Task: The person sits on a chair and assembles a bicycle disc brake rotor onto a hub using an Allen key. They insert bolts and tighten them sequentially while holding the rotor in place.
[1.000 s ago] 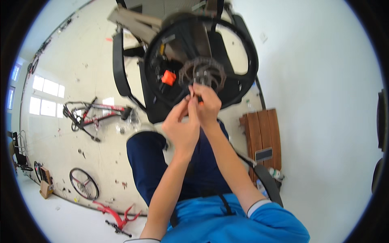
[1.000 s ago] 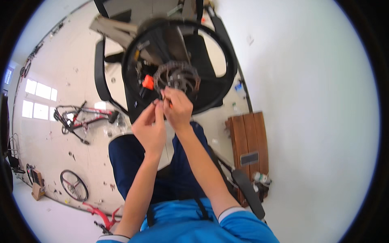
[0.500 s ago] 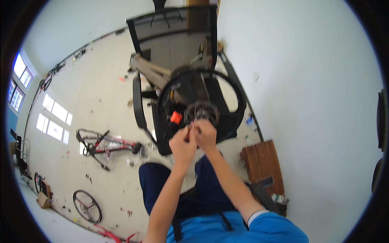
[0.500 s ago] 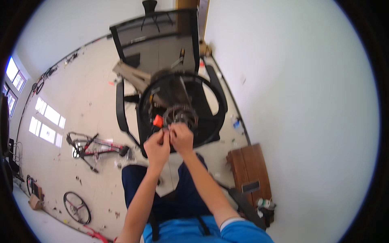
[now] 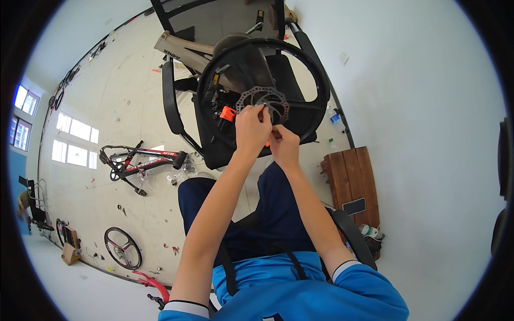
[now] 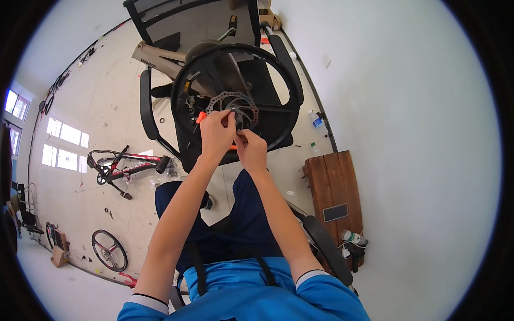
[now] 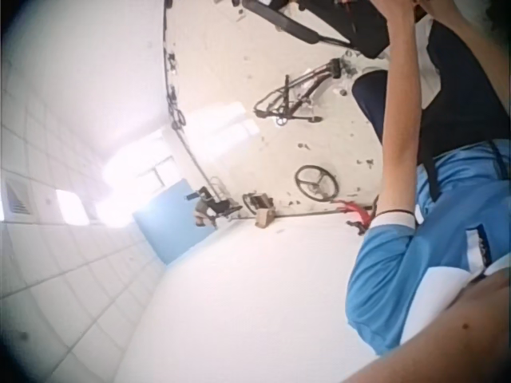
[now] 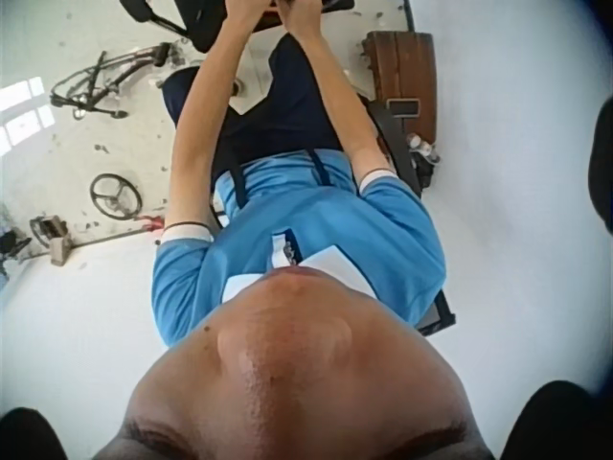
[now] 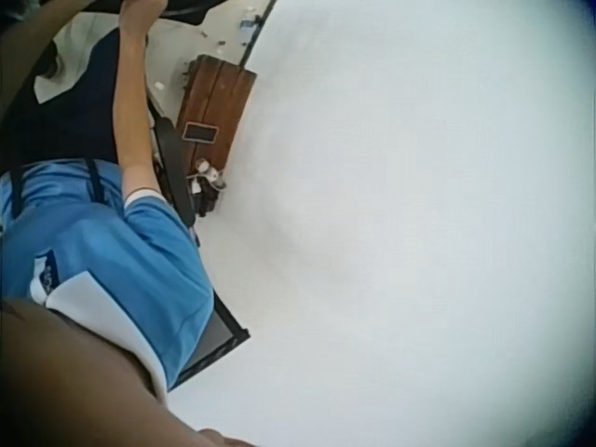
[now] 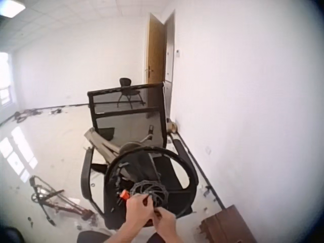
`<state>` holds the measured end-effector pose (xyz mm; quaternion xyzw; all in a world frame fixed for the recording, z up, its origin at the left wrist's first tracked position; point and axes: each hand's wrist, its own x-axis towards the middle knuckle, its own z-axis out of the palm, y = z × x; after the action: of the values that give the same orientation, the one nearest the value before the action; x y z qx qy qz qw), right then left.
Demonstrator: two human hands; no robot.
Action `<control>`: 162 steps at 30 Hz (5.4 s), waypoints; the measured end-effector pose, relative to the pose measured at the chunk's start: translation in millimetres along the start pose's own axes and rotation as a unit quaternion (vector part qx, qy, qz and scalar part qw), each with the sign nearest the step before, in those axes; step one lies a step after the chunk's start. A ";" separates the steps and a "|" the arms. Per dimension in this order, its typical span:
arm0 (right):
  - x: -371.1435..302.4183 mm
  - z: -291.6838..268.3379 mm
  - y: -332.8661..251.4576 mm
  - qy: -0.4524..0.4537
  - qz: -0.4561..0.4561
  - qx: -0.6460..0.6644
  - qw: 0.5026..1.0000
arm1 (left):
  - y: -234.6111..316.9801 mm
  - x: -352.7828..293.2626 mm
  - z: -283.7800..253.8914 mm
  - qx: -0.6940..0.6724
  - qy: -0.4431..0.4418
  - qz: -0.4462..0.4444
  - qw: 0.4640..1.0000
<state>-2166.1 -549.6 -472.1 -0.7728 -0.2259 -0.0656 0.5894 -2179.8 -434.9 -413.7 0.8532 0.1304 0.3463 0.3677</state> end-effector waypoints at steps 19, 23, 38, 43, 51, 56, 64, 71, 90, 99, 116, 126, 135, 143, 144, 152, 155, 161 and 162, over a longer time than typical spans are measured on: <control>12.4 1.4 81.6 -0.047 0.057 0.050 0.996 | -1.3 7.7 28.9 0.021 -0.091 -0.150 0.984; 22.3 -9.5 71.4 -0.082 0.058 0.016 0.995 | -11.5 3.4 60.1 0.062 0.009 -0.167 0.984; 131.3 -79.1 17.1 -0.317 -0.020 -0.144 0.937 | -6.7 10.0 78.7 -0.036 0.107 -0.307 0.945; 178.0 -70.4 -52.1 -0.355 -0.241 -0.332 0.840 | 3.0 20.9 66.8 -0.093 0.103 -0.446 0.884; 114.4 -67.1 -63.8 -0.178 -0.164 -0.248 0.938 | -22.6 37.7 18.0 -0.163 -0.051 -0.450 0.877; 23.2 -10.6 -21.4 -0.029 -0.052 -0.064 0.996 | -19.3 22.3 -28.8 -0.004 -0.047 -0.245 0.968; -15.3 34.6 -15.9 0.060 0.172 0.131 0.974 | -25.3 9.6 -3.3 -0.038 -0.021 -0.133 0.990; -18.4 59.2 -8.8 0.090 0.213 0.238 0.943 | -34.4 5.6 6.0 -0.008 -0.016 -0.095 0.995; 29.0 -24.4 -27.6 -0.044 -0.022 -0.131 0.990 | -41.5 11.9 -2.4 -0.208 -0.062 -0.375 0.901; 66.1 -44.9 -29.6 -0.107 -0.071 -0.202 0.971 | -40.0 19.6 4.3 -0.305 -0.061 -0.425 0.850; 66.7 -43.6 8.3 -0.164 0.096 -0.040 0.981 | -28.9 24.9 4.6 -0.170 -0.073 -0.418 0.890; 66.4 -43.8 13.0 -0.147 0.065 -0.036 0.986 | -35.4 26.9 5.6 -0.145 -0.080 -0.400 0.901; 130.7 -63.4 -19.8 -0.209 -0.017 -0.144 0.967 | -32.3 34.0 6.5 -0.336 -0.066 -0.544 0.766; 137.7 -37.8 -24.7 -0.084 0.147 0.187 0.968 | -45.9 35.6 10.2 -0.478 -0.058 -0.603 0.636; 137.8 -32.2 -24.3 -0.057 0.164 0.218 0.960 | -45.1 37.2 10.4 -0.490 -0.058 -0.608 0.622; 151.3 21.0 -60.5 -0.088 0.012 0.028 0.996 | -46.5 34.1 6.9 -0.540 -0.028 -0.639 0.547; 156.7 44.9 -65.3 -0.140 -0.155 -0.156 0.966 | -51.5 32.2 9.7 -0.546 -0.034 -0.626 0.556; 131.7 90.4 -73.9 -0.266 -0.272 -0.350 0.856 | -68.6 11.7 23.0 -0.711 -0.065 -0.486 0.504; 124.1 92.6 -73.7 -0.285 -0.284 -0.380 0.833 | -71.0 4.8 24.6 -0.748 -0.062 -0.454 0.480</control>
<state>-2102.4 -413.8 -388.9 -0.8225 -0.5503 -0.0874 0.1145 -2157.1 -396.4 -474.4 0.0965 0.1679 0.0437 0.9801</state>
